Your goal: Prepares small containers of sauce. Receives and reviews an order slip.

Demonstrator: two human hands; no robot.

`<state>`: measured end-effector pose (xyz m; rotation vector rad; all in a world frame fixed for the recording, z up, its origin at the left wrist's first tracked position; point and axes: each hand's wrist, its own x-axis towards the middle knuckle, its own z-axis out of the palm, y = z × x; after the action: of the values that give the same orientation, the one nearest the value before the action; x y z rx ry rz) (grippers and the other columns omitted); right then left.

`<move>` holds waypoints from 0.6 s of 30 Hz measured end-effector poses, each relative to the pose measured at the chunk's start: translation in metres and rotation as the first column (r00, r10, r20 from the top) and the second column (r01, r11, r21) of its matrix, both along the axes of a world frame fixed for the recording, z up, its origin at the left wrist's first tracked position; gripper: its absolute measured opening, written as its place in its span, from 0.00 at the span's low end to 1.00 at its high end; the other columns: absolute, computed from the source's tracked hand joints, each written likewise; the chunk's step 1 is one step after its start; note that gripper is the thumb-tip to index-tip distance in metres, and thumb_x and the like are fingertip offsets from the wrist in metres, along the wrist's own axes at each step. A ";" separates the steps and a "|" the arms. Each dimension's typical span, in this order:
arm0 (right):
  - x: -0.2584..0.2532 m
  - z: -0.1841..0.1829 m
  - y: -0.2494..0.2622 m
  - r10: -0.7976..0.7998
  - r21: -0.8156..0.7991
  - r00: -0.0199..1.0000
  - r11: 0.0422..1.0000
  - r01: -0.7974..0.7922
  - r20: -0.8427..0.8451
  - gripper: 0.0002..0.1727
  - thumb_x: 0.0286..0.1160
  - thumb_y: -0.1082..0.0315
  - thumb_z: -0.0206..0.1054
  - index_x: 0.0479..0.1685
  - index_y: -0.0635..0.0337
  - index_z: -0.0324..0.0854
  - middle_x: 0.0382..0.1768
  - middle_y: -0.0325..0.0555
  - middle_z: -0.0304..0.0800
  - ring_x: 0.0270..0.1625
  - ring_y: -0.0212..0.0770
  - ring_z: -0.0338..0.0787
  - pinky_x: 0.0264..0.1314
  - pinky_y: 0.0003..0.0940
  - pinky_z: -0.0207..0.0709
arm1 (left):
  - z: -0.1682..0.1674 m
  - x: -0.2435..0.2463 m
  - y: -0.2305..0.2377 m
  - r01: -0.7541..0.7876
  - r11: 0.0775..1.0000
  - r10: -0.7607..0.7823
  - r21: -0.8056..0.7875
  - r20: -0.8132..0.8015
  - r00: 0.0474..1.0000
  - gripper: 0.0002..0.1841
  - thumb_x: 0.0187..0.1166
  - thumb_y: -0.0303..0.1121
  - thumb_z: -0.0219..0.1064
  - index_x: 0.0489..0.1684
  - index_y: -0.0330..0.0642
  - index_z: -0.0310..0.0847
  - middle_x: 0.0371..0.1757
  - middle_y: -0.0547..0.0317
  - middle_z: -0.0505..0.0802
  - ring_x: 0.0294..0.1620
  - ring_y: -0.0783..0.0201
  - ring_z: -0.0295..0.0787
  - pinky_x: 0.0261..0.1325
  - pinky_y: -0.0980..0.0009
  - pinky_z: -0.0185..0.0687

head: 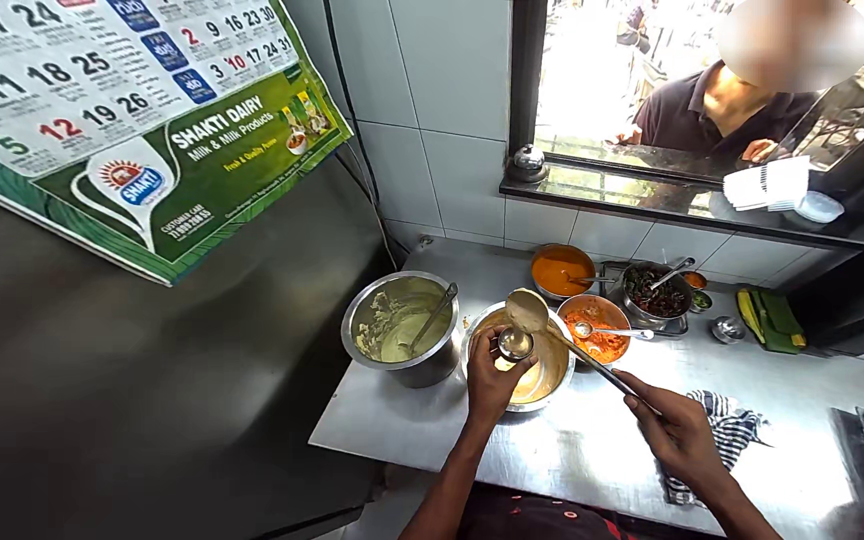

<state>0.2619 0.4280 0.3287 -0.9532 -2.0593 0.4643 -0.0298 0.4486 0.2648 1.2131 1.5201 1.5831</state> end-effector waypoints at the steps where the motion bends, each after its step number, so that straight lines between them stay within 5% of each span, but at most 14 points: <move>1: 0.000 0.002 -0.001 -0.011 0.029 1.000 1.000 0.010 0.012 0.21 0.90 0.54 0.56 0.76 0.39 0.83 0.24 0.31 0.85 0.22 0.26 0.76 0.25 0.30 0.73 | 0.000 0.001 0.000 0.006 1.000 -0.006 -0.003 0.010 1.000 0.39 0.51 0.38 0.92 0.69 0.54 0.79 0.66 0.63 0.86 0.61 0.62 0.88 0.61 0.60 0.91; 5: 0.000 0.003 -0.003 -0.049 0.114 0.997 0.993 0.041 0.064 0.21 0.91 0.55 0.55 0.75 0.40 0.83 0.21 0.33 0.80 0.22 0.30 0.75 0.25 0.32 0.71 | 0.000 0.004 0.000 0.024 1.000 -0.025 0.016 0.063 0.998 0.40 0.51 0.33 0.92 0.69 0.54 0.78 0.65 0.64 0.88 0.62 0.61 0.89 0.62 0.60 0.91; 18: 0.001 -0.027 -0.015 -0.138 0.224 0.972 0.970 0.094 0.191 0.21 0.90 0.58 0.54 0.74 0.34 0.83 0.23 0.36 0.85 0.24 0.37 0.80 0.26 0.37 0.72 | -0.003 0.006 0.000 0.016 1.000 -0.018 0.019 0.130 0.991 0.43 0.48 0.32 0.93 0.71 0.52 0.77 0.64 0.60 0.89 0.62 0.58 0.89 0.62 0.57 0.92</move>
<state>0.2627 0.4127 0.3015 -1.0188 -2.1697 0.0815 -0.0233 0.4488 0.2615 1.1071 1.4126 1.6342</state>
